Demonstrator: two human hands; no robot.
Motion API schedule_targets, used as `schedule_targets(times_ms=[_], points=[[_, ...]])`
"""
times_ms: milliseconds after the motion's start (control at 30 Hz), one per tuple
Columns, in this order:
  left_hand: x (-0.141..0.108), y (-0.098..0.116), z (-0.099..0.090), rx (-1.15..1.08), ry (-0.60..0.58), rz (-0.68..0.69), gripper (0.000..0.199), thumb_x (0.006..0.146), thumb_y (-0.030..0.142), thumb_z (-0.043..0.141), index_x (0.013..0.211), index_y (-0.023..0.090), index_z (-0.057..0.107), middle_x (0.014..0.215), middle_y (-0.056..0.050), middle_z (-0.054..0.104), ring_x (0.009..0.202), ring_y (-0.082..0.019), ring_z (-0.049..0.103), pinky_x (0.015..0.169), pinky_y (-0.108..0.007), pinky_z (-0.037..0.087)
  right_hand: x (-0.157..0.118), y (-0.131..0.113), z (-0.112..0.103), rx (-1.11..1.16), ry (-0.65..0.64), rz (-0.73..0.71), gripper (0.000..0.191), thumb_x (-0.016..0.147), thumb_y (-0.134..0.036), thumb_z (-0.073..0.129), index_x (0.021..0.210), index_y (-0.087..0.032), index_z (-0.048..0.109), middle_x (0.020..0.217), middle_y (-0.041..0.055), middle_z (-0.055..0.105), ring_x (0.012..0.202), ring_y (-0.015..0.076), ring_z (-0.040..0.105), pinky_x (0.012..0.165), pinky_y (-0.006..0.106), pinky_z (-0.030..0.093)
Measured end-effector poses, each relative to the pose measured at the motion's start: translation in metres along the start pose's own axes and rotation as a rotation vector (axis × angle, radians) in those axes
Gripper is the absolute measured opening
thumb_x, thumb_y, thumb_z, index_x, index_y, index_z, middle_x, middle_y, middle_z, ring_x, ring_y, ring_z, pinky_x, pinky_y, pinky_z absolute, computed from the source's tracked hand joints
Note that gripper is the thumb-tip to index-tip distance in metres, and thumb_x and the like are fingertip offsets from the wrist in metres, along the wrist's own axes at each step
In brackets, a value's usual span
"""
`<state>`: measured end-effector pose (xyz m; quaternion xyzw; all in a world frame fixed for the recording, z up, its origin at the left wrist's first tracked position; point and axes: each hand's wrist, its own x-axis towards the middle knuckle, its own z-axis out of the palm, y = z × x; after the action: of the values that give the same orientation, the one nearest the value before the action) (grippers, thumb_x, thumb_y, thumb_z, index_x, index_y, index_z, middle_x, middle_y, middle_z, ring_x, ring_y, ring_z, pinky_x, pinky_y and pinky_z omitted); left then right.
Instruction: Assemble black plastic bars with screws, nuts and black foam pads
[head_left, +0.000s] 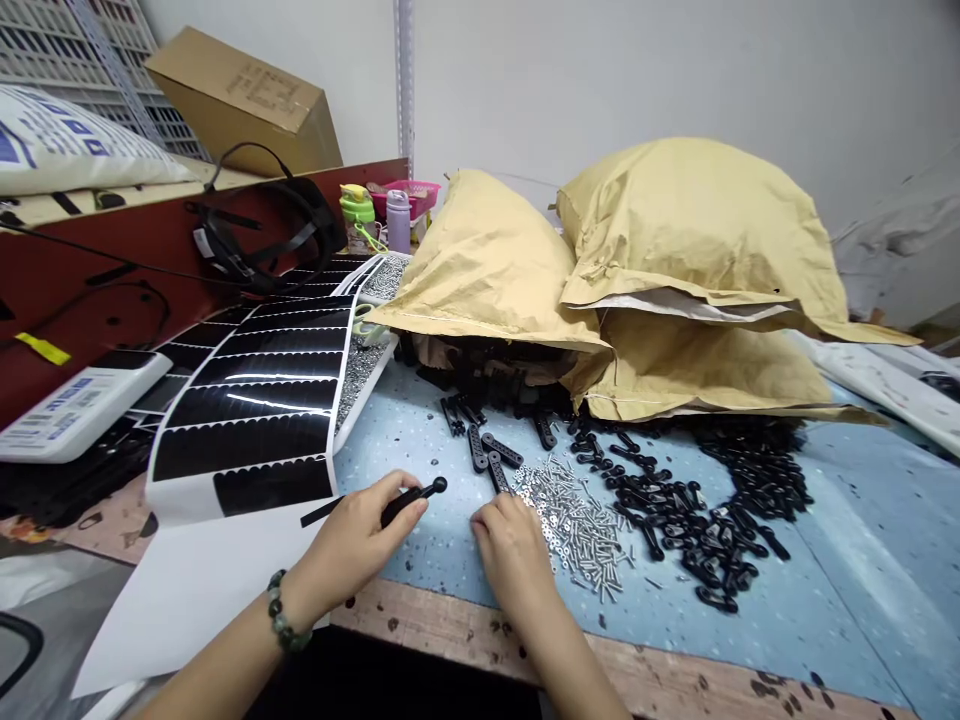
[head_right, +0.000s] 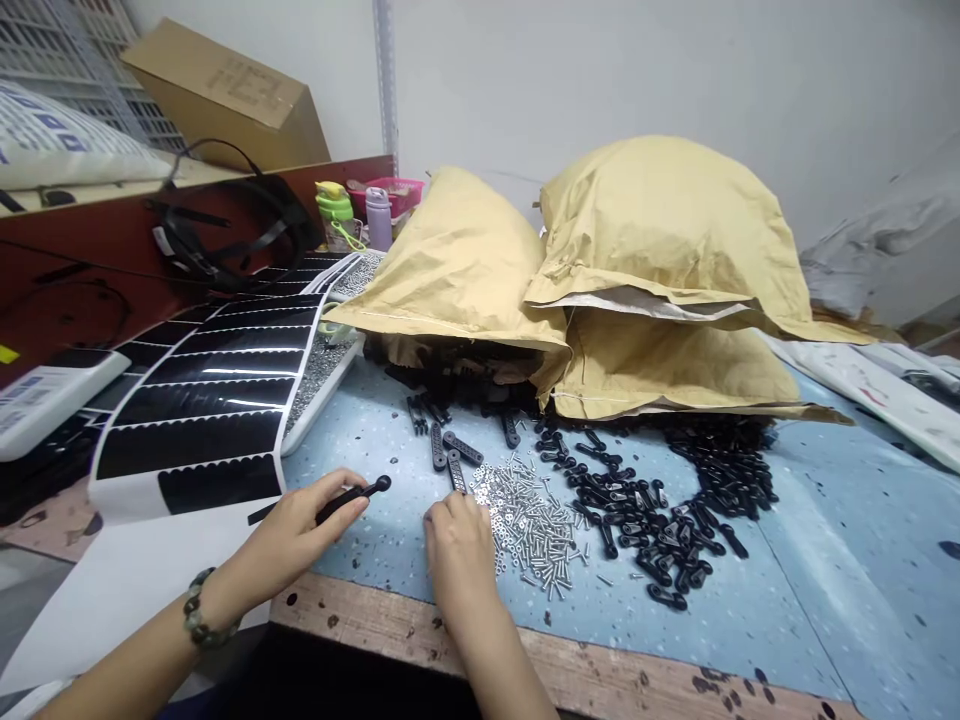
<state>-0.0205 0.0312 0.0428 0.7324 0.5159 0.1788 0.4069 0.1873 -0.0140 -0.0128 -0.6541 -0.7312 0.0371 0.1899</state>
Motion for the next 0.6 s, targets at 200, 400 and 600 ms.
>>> schedule_targets(times_ms=[200,400,600], points=[[0.017,0.007,0.002,-0.020,-0.029,0.097,0.023,0.093,0.043,0.039,0.095,0.023,0.050,0.075,0.002,0.056,0.067,-0.018,0.052,0.060,-0.027,0.037,-0.009,0.005,0.001,0.044,0.076,0.038,0.011,0.086,-0.010,0.059,0.090,-0.019,0.062,0.090,0.0051,0.059,0.084,0.0236,0.052,0.076,0.038,0.039],[0.035,0.009,0.015,0.020,-0.094,0.282,0.021,0.092,0.034,0.045,0.103,0.022,0.058,0.099,-0.003,0.059,0.091,-0.020,0.056,0.080,-0.032,0.044,-0.019,0.005,-0.007,0.283,0.102,0.061,0.020,0.084,-0.020,0.064,0.102,-0.019,0.056,0.097,0.0060,0.059,0.089,0.0236,0.055,0.078,0.037,0.045],[0.051,0.011,0.033,0.133,-0.221,0.422,0.020,0.088,0.018,0.054,0.104,0.023,0.065,0.098,-0.003,0.060,0.097,-0.020,0.052,0.088,-0.035,0.043,-0.032,0.012,-0.021,0.408,0.163,0.039,0.022,0.094,-0.022,0.046,0.114,-0.021,0.054,0.102,0.0085,0.058,0.093,0.0218,0.056,0.080,0.035,0.049]])
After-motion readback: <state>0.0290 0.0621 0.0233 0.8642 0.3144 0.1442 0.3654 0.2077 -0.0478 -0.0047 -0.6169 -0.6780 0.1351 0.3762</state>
